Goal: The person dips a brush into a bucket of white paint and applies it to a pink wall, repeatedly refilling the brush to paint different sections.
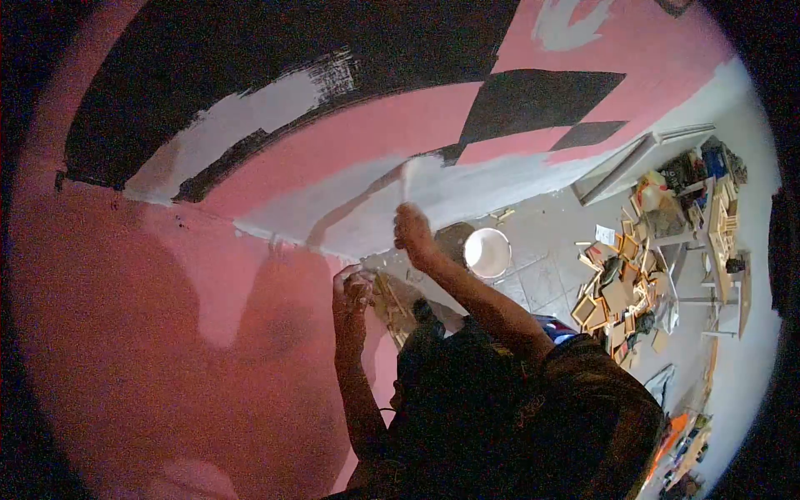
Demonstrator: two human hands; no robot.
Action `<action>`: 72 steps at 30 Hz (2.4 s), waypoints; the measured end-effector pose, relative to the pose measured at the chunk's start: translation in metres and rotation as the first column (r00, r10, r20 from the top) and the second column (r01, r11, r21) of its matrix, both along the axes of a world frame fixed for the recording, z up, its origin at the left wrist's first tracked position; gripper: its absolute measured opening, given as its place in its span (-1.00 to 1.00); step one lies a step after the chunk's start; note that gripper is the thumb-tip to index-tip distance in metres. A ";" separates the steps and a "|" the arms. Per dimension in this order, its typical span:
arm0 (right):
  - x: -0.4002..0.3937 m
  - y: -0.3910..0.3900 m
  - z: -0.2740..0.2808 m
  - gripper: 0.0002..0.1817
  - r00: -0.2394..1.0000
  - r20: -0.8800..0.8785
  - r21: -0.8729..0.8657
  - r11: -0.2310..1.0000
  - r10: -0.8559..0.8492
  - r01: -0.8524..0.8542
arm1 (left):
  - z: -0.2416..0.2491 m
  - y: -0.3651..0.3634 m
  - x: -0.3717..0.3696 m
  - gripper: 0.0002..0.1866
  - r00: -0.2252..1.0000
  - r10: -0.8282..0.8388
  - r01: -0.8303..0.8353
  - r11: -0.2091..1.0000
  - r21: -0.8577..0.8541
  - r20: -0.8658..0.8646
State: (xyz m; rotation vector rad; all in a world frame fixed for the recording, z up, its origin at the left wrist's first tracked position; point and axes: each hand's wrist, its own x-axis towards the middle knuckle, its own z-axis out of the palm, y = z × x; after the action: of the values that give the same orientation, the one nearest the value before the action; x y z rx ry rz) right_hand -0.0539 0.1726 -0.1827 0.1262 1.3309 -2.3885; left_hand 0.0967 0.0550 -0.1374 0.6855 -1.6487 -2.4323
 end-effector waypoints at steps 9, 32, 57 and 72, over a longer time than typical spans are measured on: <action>0.024 0.020 -0.041 -0.74 0.922 -0.129 0.439 0.855 0.364 -0.276 | 0.025 0.015 0.023 -0.65 1.000 -0.013 0.012 0.994 -0.109 -0.013; 0.035 -0.117 -0.045 -0.80 0.608 -0.472 0.452 0.767 0.638 -0.455 | 0.022 0.001 0.056 -0.69 0.996 0.078 -0.073 0.993 -0.087 0.053; 0.055 -0.144 0.029 -0.67 0.640 0.014 0.122 0.634 0.768 -0.764 | 0.053 0.010 0.107 -0.74 0.980 0.192 -0.186 0.977 -0.106 0.051; 0.084 -0.119 0.019 -0.80 0.995 -0.093 0.093 0.995 0.043 -0.034 | 0.082 0.000 0.088 -0.70 0.988 0.097 -0.059 0.957 -0.284 0.119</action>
State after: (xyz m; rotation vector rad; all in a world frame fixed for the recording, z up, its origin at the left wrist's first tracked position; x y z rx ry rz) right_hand 0.0300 0.0534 -0.1641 0.0121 1.4725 -2.3285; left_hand 0.1848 0.0552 -0.0559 0.8621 -1.9247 -2.0815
